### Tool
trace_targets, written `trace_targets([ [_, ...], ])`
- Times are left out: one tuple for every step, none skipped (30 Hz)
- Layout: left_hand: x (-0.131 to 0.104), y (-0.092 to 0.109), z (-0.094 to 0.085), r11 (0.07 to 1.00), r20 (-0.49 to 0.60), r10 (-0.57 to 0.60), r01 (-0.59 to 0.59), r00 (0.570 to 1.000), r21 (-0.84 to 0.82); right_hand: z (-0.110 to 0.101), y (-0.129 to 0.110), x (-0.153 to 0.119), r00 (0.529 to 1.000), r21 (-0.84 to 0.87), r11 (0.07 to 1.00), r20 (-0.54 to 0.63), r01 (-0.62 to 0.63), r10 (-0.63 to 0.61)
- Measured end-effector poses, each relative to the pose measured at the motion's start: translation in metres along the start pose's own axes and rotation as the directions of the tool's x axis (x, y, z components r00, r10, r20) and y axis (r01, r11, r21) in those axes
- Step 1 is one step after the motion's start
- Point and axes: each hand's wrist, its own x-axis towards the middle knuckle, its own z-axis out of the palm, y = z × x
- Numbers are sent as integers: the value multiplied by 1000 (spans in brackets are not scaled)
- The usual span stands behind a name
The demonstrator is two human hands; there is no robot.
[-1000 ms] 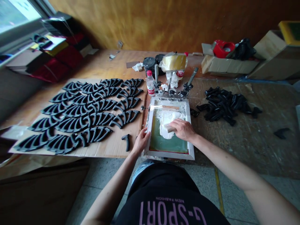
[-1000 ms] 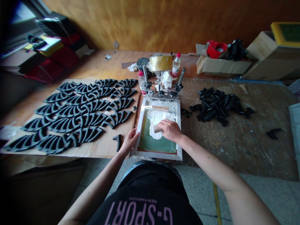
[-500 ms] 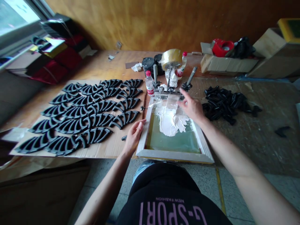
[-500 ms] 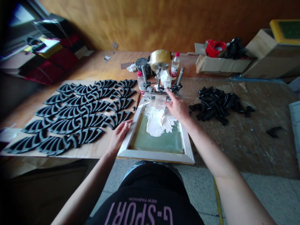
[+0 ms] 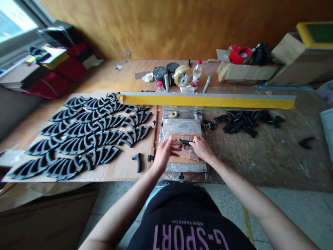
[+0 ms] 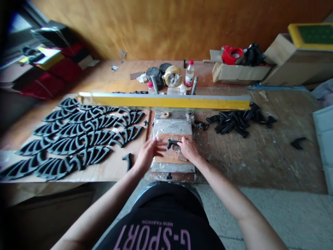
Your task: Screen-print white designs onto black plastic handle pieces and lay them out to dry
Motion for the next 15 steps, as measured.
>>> trace_targets([
  [-9,-21,3,982,77,-186,185,979,21,-2,-11,-5,1000,41,999,-15,-3,4],
  [-16,-39,5,961,122,-274,278,954,-9,-4,-21,-9,999,91,995,-27,44,-42],
  [-22,-54,5,945,133,-314,323,940,-56,-6,-28,-12,990,147,979,-32,137,-134],
  [-25,-64,3,936,119,-321,335,939,-113,-8,-31,-12,970,208,948,-30,243,-242],
  [-26,-69,-2,935,82,-308,318,948,-159,-10,-28,-9,944,269,907,-28,323,-328],
  [-25,-71,-12,941,22,-290,289,957,-176,-12,-19,-2,930,320,878,-32,357,-366],
  [-22,-71,-28,953,-48,-267,256,963,-160,-14,-2,9,939,348,876,-44,333,-340],
  [-19,-70,-48,966,-127,-248,234,960,-112,-16,20,23,971,359,902,-64,238,-230],
  [-15,-69,-73,978,-224,-207,204,952,-39,-19,47,39,992,329,938,-96,110,-82],
  [-13,-69,-100,979,-309,-173,199,935,52,-21,75,55,988,282,958,-121,-56,93],
  [-12,-70,-129,957,-426,-167,250,889,146,-22,103,71,963,238,950,-128,-202,237],
  [-12,-74,-157,918,-530,-156,321,834,235,-22,128,84,948,223,941,-134,-256,289],
  [-13,-78,-182,857,-576,-158,402,802,324,-20,148,94,943,216,936,-125,-279,310],
  [-15,-84,-203,781,-594,-159,469,788,413,-17,163,102,946,214,936,-106,-280,307],
  [-16,-89,-219,712,-602,-171,520,780,472,-13,173,105,955,221,940,-83,-260,283],
])
